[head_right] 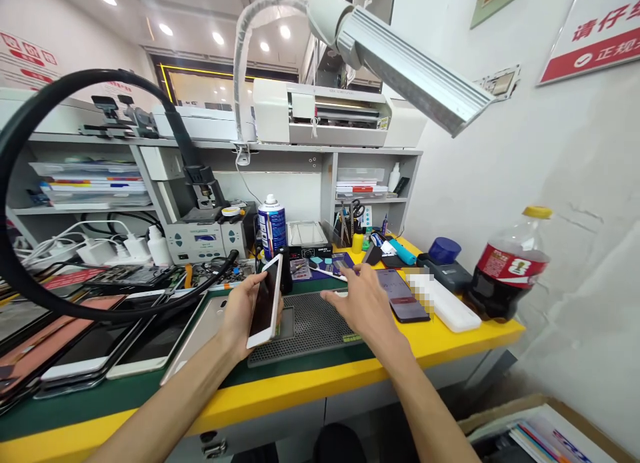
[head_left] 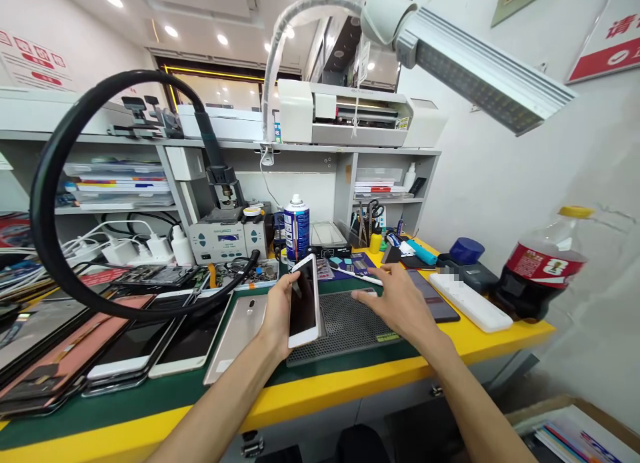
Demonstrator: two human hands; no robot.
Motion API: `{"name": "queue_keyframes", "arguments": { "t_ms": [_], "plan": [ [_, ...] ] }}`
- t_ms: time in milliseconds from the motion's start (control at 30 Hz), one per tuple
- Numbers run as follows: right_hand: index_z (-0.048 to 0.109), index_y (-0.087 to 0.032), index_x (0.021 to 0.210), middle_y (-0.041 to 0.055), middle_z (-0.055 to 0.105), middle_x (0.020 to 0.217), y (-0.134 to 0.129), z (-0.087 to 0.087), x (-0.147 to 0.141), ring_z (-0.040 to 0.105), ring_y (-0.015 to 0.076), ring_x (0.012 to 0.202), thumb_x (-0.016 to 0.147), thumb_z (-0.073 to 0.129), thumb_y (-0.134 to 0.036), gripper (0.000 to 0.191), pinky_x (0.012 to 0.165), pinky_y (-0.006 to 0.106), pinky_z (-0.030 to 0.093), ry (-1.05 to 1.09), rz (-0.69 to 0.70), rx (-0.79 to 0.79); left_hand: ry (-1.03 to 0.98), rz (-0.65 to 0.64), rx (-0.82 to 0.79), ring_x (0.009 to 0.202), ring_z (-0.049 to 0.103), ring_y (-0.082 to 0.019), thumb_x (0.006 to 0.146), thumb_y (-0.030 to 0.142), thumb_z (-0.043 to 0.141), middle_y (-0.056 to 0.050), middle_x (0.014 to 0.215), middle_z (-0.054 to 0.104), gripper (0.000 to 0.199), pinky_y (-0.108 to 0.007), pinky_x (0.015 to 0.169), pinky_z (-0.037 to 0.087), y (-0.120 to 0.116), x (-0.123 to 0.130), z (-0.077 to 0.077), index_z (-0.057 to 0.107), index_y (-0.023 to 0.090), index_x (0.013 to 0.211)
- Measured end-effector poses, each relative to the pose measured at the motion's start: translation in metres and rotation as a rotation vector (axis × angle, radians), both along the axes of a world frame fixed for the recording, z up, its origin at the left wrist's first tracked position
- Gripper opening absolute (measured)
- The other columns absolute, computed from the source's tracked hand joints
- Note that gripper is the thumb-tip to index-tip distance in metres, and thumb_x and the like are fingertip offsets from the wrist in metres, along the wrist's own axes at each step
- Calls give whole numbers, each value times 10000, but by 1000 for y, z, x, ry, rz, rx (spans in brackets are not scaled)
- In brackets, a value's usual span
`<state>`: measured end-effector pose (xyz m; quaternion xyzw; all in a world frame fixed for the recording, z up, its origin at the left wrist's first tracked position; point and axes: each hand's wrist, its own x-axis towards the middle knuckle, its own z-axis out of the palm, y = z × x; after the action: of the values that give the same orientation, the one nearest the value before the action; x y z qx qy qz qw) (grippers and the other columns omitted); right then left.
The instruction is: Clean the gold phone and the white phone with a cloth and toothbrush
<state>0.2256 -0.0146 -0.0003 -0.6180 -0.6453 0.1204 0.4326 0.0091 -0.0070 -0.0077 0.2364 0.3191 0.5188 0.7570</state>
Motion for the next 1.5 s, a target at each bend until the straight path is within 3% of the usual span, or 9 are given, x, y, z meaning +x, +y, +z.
{"name": "queue_keyframes", "arguments": {
  "t_ms": [67,200,333,500,667,1000,1133,1267,1500],
  "plan": [
    [697,-232,1177,124,683,1089,-18,5,-13,648,303,985,786,691,-581,524,759,394,524,151,93,-44,78,110,74,448,595,-171,888,361,570,-14,577,634,219,-266,438,478,0,2,-3,634,152,875],
    [717,-143,1088,108,726,931,-40,-4,-47,703,246,811,807,672,-590,530,636,339,587,602,611,-399,160,263,265,571,638,-152,844,393,679,7,718,688,279,-259,580,519,-2,11,-11,629,180,1018],
    [764,-146,950,73,737,898,-37,-19,-49,696,199,703,795,718,-504,393,634,315,609,647,505,-311,281,149,438,766,674,-189,823,453,709,-39,912,715,410,-299,711,542,-8,-1,-8,625,189,1126],
    [758,-208,1095,48,754,888,-20,-25,-13,691,194,697,940,580,-382,294,608,292,572,66,508,93,717,-67,631,976,676,-247,859,476,659,-72,1056,710,443,-379,883,529,-17,-52,13,635,228,1226],
    [707,-162,1171,119,740,1104,-3,-39,-4,708,240,964,969,522,-204,278,844,356,578,-433,576,467,1347,-291,816,695,670,-202,876,585,552,-61,976,742,502,-263,593,480,-33,-68,19,688,235,1210],
    [714,-178,1192,147,675,1266,2,-47,5,669,306,1113,944,591,-287,298,940,419,544,-583,652,341,1712,-483,919,441,620,-170,835,589,540,-56,938,757,596,-274,516,451,-26,-66,17,632,231,1302],
    [668,-203,1281,119,667,1291,-3,-39,12,624,309,1192,950,575,-372,383,1000,418,500,-584,720,225,1754,-472,992,799,723,-250,828,587,560,-76,1262,681,578,-305,735,520,-24,-70,9,640,251,1291],
    [700,-230,1238,80,670,1294,-6,-34,14,590,294,1242,937,574,-333,342,1033,386,463,-572,756,132,1794,-457,1094,1245,560,-313,853,569,538,-71,1440,553,544,-364,1012,437,-26,-70,4,649,261,1288],
    [711,-246,1221,69,646,1331,-5,-32,16,559,303,1274,878,623,-307,360,1058,395,430,-506,743,24,1844,-444,1101,1086,649,-279,856,590,523,-73,1310,651,549,-318,880,510,-25,-76,3,666,251,1263]
  ]
}}
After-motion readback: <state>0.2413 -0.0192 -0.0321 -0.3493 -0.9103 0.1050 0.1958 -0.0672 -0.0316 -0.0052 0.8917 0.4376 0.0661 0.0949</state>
